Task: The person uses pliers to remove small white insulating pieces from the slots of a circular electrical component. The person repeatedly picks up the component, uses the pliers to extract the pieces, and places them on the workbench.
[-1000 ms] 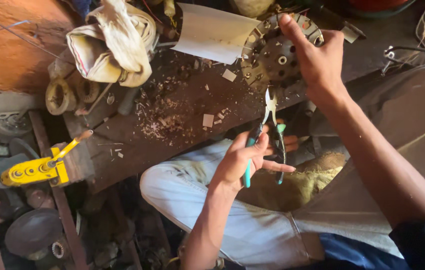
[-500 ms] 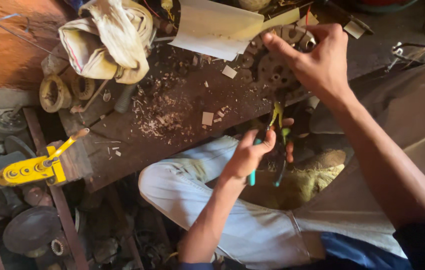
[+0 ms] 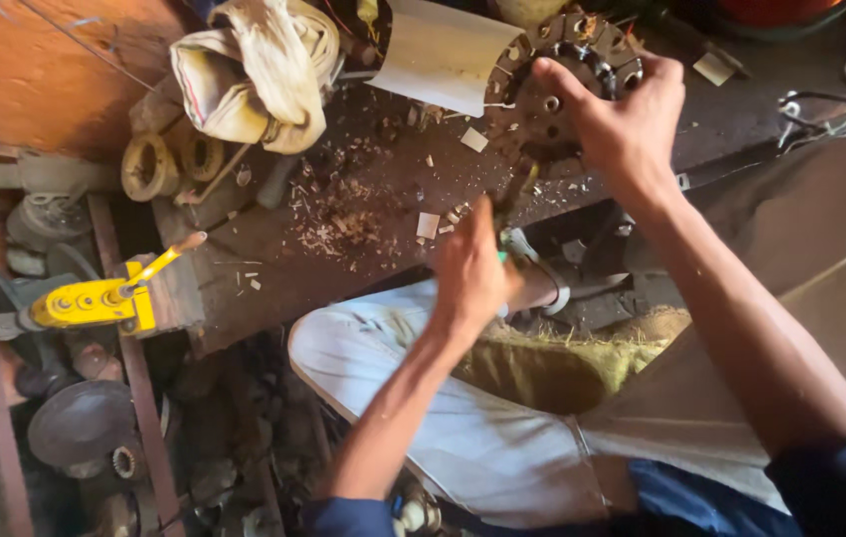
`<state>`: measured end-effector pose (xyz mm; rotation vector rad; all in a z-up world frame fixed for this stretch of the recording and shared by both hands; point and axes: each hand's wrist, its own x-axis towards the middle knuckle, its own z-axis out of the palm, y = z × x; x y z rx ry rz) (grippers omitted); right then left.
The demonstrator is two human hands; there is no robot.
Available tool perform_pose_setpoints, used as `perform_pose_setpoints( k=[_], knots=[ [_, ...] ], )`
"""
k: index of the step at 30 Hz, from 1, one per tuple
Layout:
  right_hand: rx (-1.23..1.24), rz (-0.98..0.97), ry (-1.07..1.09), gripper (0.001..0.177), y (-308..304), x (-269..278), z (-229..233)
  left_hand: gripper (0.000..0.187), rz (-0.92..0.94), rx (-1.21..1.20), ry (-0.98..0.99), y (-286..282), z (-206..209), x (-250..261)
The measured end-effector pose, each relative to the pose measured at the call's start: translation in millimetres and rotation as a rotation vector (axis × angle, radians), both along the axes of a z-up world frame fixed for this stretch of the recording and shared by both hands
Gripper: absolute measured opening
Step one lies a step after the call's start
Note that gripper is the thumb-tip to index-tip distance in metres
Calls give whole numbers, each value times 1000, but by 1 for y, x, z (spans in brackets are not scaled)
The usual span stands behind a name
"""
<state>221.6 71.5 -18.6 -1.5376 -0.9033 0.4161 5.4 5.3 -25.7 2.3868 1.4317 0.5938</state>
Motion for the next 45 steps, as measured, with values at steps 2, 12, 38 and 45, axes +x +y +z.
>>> perform_pose_setpoints(
  k=[2, 12, 38, 45],
  knots=[
    [-157, 80, 160, 60, 4, 0, -2, 58, -63, 236, 385, 27, 27, -25],
    [-131, -53, 712, 75, 12, -15, -11, 82, 121, 61, 675, 0, 83, 19],
    [-136, -55, 599, 55, -5, -24, 7, 60, 63, 98, 335, 1, 48, 15],
    [-241, 0, 466, 99, 3, -20, -19, 41, -105, -114, -254, 5, 30, -11]
  ],
)
